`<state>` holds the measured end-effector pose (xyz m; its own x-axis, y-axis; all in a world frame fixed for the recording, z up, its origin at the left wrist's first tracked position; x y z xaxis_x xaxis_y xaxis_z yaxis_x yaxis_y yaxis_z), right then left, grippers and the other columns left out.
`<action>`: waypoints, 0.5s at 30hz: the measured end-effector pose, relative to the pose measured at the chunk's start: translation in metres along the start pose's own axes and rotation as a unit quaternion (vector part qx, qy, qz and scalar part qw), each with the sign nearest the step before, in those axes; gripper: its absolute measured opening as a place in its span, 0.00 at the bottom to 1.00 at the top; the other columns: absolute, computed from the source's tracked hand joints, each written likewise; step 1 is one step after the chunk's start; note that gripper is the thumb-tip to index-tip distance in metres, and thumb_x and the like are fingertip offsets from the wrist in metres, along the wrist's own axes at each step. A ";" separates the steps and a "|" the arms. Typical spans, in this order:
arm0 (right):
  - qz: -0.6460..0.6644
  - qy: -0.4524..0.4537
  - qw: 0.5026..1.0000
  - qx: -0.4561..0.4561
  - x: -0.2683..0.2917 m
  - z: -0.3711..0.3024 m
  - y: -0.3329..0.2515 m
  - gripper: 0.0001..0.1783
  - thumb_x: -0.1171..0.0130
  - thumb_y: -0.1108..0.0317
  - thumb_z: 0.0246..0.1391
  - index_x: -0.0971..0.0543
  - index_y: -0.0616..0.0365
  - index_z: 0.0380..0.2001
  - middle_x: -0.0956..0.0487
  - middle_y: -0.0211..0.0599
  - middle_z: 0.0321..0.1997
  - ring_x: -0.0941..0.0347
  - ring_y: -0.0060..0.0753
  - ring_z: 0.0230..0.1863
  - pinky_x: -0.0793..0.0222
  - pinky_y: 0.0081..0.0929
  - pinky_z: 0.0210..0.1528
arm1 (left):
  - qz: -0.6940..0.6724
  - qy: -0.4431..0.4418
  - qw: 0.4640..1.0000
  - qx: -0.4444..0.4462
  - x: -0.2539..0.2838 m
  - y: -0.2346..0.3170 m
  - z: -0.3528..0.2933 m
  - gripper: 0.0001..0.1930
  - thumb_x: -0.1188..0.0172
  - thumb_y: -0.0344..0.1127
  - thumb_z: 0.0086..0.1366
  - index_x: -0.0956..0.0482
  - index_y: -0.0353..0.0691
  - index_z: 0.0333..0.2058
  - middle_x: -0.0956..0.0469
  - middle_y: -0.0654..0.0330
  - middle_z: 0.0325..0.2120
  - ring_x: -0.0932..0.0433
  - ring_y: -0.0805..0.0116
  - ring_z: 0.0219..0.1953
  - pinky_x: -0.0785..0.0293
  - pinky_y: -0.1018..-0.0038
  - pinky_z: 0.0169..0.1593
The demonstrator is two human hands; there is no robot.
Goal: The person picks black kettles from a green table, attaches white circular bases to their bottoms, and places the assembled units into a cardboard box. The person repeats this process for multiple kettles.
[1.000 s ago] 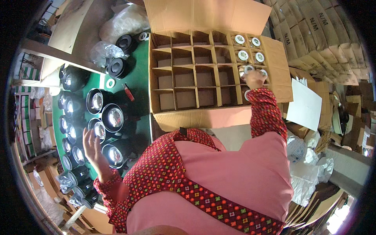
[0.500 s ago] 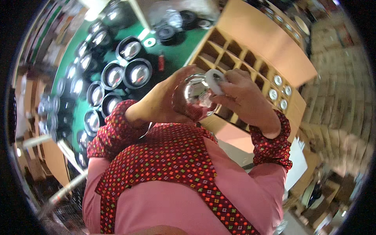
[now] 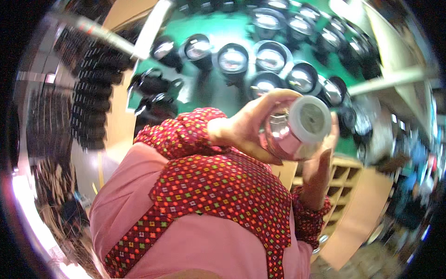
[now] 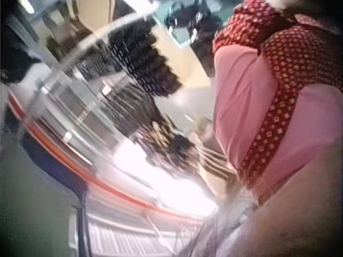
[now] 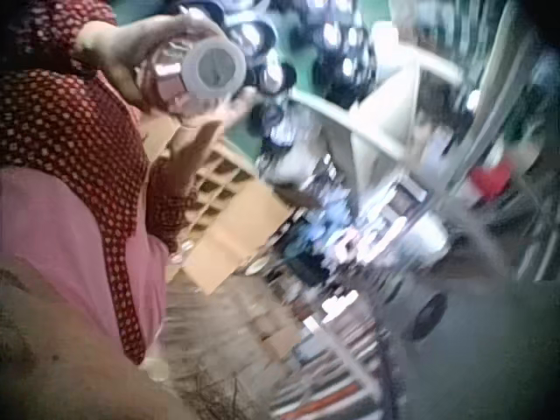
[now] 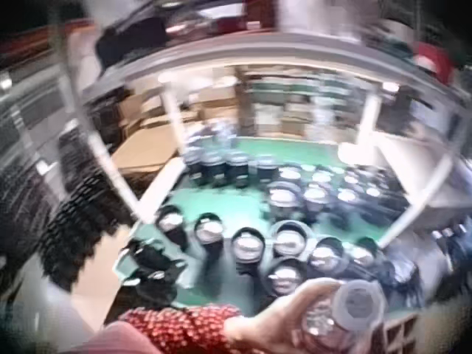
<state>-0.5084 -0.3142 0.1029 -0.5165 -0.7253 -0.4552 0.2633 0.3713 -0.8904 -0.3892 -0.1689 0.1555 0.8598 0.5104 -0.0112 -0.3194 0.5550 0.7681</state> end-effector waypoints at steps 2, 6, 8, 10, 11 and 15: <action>-0.474 -0.170 0.841 0.198 0.001 0.028 0.038 0.53 0.22 0.54 0.50 0.38 0.60 0.73 0.30 0.46 0.72 0.32 0.47 0.72 0.40 0.47 0.75 | 0.009 0.063 0.998 0.000 0.023 -0.033 -0.005 0.63 0.10 0.39 0.38 0.43 0.34 0.70 0.30 0.49 0.61 0.28 0.57 0.65 0.30 0.63 0.69; -0.198 -0.186 0.961 0.043 -0.048 0.066 0.100 0.58 0.16 0.64 0.43 0.40 0.61 0.73 0.26 0.52 0.66 0.24 0.47 0.62 0.26 0.44 0.64 | 0.111 0.098 0.989 -0.009 0.065 -0.031 -0.028 0.67 0.10 0.43 0.37 0.45 0.36 0.72 0.33 0.43 0.65 0.33 0.47 0.70 0.34 0.57 0.72; -0.105 -0.193 0.972 -0.087 -0.064 0.069 0.118 0.56 0.16 0.67 0.43 0.39 0.61 0.72 0.23 0.58 0.61 0.18 0.48 0.53 0.17 0.39 0.53 | 0.233 0.091 0.968 0.015 0.089 -0.029 -0.041 0.68 0.10 0.48 0.39 0.46 0.36 0.74 0.38 0.40 0.70 0.41 0.42 0.74 0.41 0.53 0.75; -0.046 -0.259 0.941 -0.214 -0.045 0.070 0.148 0.50 0.31 0.48 0.57 0.41 0.56 0.75 0.35 0.66 0.71 0.25 0.64 0.60 0.20 0.52 0.59 | 0.398 0.097 0.907 0.099 0.124 -0.025 -0.080 0.63 0.15 0.56 0.44 0.41 0.35 0.73 0.45 0.38 0.74 0.47 0.40 0.77 0.47 0.50 0.77; -0.029 -0.284 0.920 -0.270 -0.035 0.065 0.154 0.49 0.39 0.38 0.64 0.42 0.53 0.77 0.41 0.70 0.76 0.28 0.72 0.63 0.22 0.58 0.62 | 0.487 0.146 0.856 0.096 0.155 -0.022 -0.107 0.59 0.17 0.56 0.48 0.39 0.35 0.72 0.42 0.39 0.73 0.45 0.40 0.76 0.48 0.49 0.77; 0.273 -0.234 0.831 -0.424 -0.040 0.048 0.168 0.50 0.40 0.37 0.63 0.42 0.59 0.76 0.41 0.70 0.76 0.29 0.74 0.65 0.18 0.58 0.58 | 0.679 0.115 0.593 0.417 0.268 -0.029 -0.242 0.58 0.19 0.49 0.49 0.42 0.37 0.73 0.42 0.36 0.70 0.44 0.34 0.73 0.45 0.46 0.76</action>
<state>-0.4041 -0.2506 -0.0283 -0.0827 -0.3865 -0.9186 -0.4175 0.8504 -0.3202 -0.2464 0.1109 -0.0246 -0.0717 0.2444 0.9670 -0.2640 -0.9396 0.2179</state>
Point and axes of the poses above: each hand's wrist, its own z-axis towards the middle knuckle, its own x-axis out of the back of the hand, y = z × x, the point moved 10 cm from there along z, towards the middle knuckle
